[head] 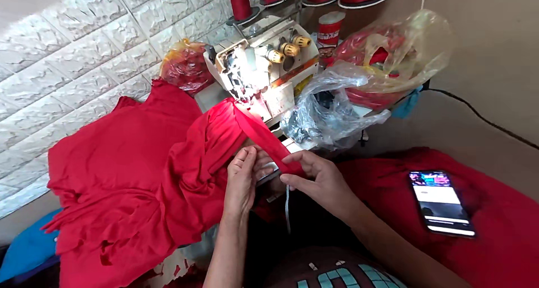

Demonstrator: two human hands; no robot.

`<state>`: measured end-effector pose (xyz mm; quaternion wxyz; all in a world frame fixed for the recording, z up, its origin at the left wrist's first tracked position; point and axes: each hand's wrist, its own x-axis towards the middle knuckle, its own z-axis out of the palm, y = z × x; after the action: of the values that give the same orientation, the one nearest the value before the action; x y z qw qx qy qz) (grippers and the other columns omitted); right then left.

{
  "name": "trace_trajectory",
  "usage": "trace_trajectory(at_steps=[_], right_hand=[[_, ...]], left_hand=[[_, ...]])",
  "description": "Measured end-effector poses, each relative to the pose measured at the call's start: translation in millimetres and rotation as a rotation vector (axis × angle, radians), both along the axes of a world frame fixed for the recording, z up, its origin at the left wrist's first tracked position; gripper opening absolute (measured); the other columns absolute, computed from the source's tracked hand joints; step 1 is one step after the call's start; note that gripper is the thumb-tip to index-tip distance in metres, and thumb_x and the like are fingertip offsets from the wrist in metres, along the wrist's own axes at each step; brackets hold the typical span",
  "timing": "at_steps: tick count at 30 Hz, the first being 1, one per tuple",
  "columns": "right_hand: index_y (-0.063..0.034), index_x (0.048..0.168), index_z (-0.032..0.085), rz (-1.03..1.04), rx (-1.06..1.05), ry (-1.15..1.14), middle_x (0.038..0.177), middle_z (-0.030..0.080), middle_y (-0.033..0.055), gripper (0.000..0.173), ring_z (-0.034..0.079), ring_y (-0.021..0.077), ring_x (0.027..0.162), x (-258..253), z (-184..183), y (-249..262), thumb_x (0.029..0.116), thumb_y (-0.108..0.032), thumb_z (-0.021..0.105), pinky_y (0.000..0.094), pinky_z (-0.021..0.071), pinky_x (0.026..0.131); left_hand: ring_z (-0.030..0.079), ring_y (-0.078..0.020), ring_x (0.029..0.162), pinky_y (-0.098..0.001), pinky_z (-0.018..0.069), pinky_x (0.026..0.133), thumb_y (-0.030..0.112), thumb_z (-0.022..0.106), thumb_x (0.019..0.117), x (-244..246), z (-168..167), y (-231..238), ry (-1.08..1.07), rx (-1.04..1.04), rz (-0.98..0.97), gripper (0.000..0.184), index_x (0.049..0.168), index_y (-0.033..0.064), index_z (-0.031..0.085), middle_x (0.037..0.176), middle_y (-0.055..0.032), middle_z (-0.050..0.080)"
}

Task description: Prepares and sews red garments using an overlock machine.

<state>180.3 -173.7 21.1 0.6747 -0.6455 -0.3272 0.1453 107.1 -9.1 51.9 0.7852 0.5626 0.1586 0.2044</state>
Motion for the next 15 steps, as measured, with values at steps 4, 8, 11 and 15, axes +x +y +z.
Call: trace_trajectory(at_steps=[4,8,11,15], right_hand=[[-0.0102,0.098,0.068,0.012,0.014,-0.014,0.082,0.070,-0.0034,0.013,0.066,0.0027,0.071,0.6,-3.9,1.3,0.0942,-0.022,0.071,0.0178,0.0558,0.065],[-0.0081,0.102,0.062,0.037,0.187,-0.121,0.086,0.074,-0.0012,0.011,0.068,0.0044,0.076,-7.9,-6.8,5.5,0.1047,-0.016,0.055,0.0181,0.0518,0.065],[-0.0070,0.101,0.060,-0.012,0.238,-0.167,0.086,0.074,-0.0009,0.013,0.069,0.0028,0.074,-12.4,-8.0,7.7,0.1072,-0.014,0.052,0.0153,0.0530,0.061],[-0.0069,0.102,0.058,-0.052,0.250,-0.146,0.084,0.073,-0.0001,0.010,0.067,0.0025,0.068,-12.2,-12.6,7.2,0.1070,-0.012,0.051,0.0151,0.0506,0.056]], left_hand=[[0.075,-0.0196,0.084,-0.0363,0.0635,0.079,0.010,0.040,0.1098,-6.0,-3.4,-5.8,0.033,0.014,-0.041,0.027,0.116,-0.0023,0.063,0.096,-0.0125,0.074],[0.069,-0.0111,0.078,-0.0265,0.0589,0.074,0.019,0.050,0.1068,-7.9,-13.1,-6.1,-0.058,-0.051,-0.224,0.025,0.114,0.0022,0.067,0.091,-0.0077,0.072],[0.063,-0.0078,0.065,-0.0223,0.0551,0.064,0.017,0.057,0.1036,-7.2,-14.5,-11.8,-0.092,-0.096,-0.289,0.018,0.103,0.0031,0.069,0.077,-0.0049,0.066],[0.061,-0.0069,0.060,-0.0205,0.0527,0.059,0.008,0.060,0.1005,-5.4,-14.6,-17.8,-0.085,-0.121,-0.265,0.012,0.098,0.0028,0.070,0.071,-0.0047,0.064]])
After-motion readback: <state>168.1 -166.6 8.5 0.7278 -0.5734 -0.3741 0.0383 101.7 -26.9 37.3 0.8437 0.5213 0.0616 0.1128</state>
